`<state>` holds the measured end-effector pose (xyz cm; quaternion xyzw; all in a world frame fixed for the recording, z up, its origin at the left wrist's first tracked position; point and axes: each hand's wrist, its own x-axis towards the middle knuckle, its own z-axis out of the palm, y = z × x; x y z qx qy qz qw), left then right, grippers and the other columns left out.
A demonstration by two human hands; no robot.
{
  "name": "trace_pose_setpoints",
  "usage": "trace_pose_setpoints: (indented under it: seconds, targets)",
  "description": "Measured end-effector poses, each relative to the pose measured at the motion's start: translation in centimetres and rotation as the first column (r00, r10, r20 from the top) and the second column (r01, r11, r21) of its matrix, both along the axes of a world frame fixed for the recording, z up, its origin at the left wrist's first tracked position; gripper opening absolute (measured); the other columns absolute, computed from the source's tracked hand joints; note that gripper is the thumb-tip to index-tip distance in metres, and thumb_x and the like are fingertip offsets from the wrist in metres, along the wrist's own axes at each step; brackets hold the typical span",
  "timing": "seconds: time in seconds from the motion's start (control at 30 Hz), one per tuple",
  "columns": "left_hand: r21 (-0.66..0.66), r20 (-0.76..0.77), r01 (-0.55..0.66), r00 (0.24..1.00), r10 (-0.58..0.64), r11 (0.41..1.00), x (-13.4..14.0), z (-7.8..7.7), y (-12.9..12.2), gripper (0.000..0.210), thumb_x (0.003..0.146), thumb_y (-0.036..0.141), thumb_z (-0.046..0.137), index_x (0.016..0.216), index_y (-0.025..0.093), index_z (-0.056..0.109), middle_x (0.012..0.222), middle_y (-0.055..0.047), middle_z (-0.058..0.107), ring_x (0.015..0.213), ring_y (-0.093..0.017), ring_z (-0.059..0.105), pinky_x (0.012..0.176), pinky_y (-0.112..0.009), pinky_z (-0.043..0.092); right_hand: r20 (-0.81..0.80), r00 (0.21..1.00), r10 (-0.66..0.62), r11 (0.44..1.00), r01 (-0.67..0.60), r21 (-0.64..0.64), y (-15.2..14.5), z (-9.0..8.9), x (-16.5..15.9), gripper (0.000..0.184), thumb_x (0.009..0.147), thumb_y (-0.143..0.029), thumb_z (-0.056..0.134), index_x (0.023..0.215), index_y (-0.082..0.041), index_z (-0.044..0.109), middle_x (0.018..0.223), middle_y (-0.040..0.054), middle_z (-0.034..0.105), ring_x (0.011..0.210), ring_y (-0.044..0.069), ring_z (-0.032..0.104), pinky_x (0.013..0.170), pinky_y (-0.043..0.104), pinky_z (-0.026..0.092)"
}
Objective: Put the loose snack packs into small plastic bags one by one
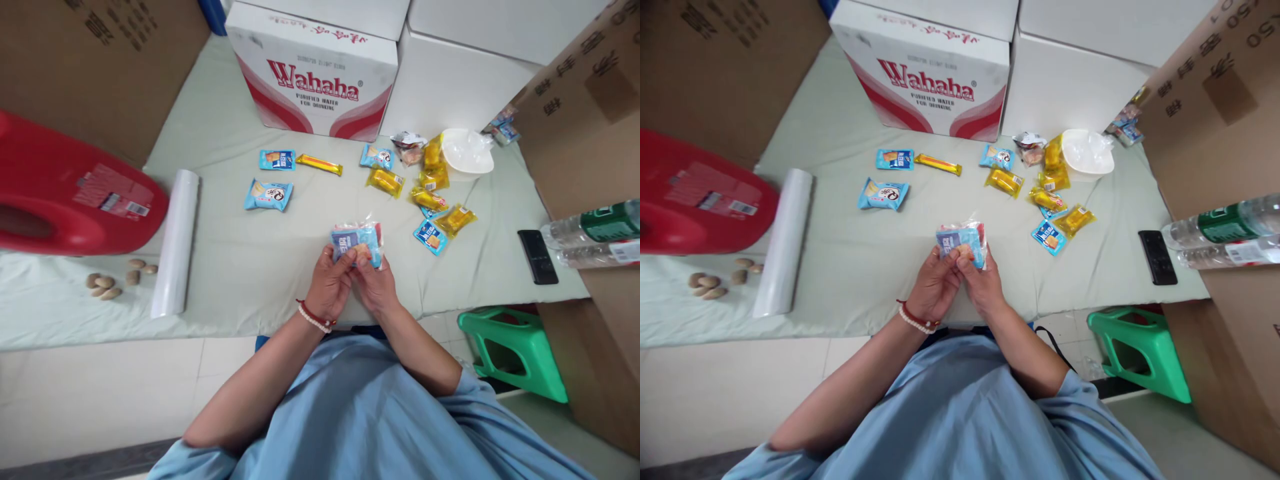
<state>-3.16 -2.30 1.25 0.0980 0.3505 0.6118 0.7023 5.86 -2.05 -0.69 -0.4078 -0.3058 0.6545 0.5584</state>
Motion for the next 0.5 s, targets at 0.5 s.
trace_pose_setpoints:
  seconds: [0.5]
  targets:
    - [0.062, -0.747, 0.209, 0.658, -0.094, 0.976, -2.3, -1.4, 0.3, 0.058, 0.079, 0.055, 0.083, 0.121, 0.021, 0.06, 0.113, -0.008, 0.071, 0.105, -0.024, 0.068, 0.09, -0.036, 0.056, 0.081, 0.994, 0.074, 0.994, -0.067, -0.083, 2.4, -0.4, 3.5, 0.061, 0.076, -0.079, 0.078, 0.095, -0.021, 0.071, 0.078, 0.0027, 0.071, 0.065, 0.018, 0.064, 0.05, 0.027, 0.052]
